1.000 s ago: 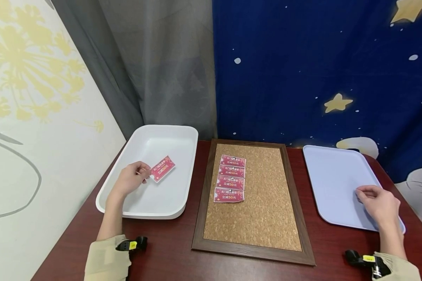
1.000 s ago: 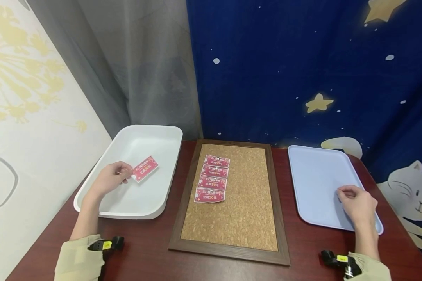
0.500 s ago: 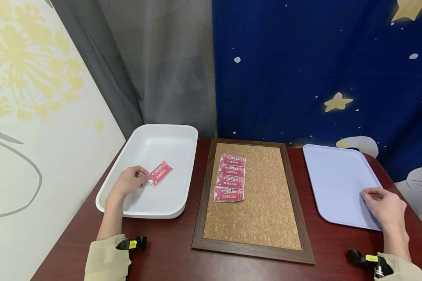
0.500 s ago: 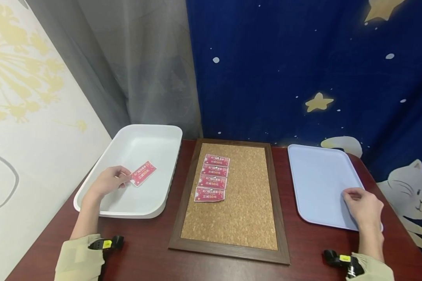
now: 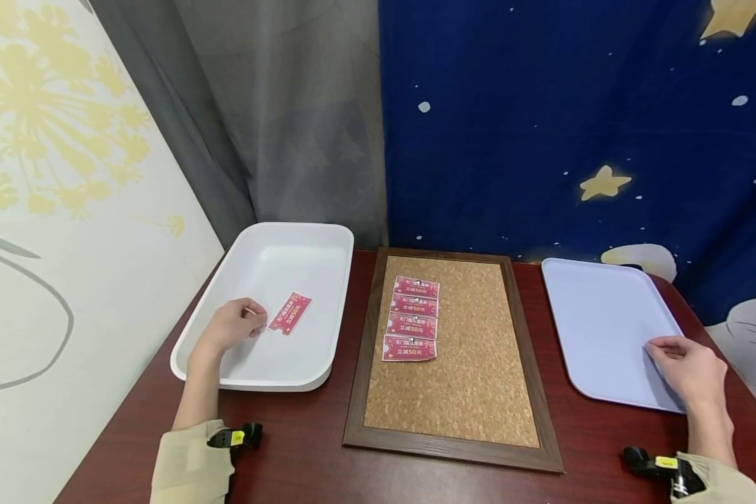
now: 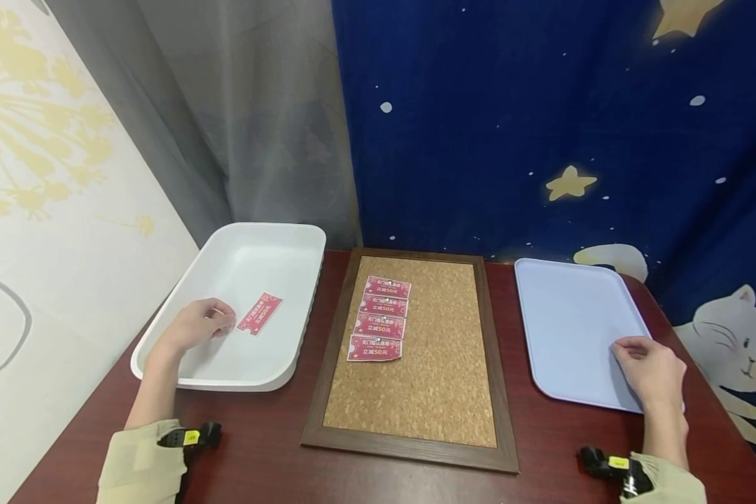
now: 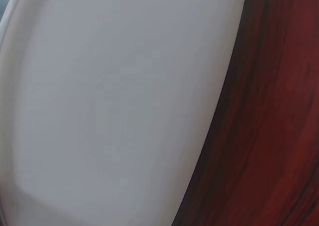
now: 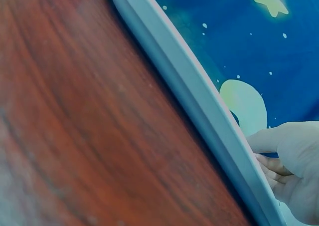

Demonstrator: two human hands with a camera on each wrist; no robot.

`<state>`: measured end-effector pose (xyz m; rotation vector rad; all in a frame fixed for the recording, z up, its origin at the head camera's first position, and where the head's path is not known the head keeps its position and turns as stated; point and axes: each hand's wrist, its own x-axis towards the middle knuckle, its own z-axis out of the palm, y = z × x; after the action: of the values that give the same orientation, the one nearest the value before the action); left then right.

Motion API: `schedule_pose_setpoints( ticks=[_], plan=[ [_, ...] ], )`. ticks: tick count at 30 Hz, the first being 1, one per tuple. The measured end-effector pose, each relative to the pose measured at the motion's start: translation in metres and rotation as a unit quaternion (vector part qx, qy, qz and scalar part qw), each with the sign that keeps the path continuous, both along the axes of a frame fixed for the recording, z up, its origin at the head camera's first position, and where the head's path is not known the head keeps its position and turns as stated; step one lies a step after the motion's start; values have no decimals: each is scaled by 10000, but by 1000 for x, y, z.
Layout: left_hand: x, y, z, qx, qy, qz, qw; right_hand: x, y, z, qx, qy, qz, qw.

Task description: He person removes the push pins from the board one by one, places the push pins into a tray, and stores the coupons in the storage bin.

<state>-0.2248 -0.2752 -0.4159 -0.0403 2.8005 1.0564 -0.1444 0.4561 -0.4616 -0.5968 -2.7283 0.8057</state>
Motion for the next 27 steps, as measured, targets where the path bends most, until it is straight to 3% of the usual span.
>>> schedule_pose_setpoints(
  ticks=[8,27],
  plan=[
    [1,3,5,-13,194,-87,9998,1,1,3,125,-96,-37,9999],
    [-5,34,7,402,623,-220,9970,-7,-22,13,214,501,375,9978]
  ],
)
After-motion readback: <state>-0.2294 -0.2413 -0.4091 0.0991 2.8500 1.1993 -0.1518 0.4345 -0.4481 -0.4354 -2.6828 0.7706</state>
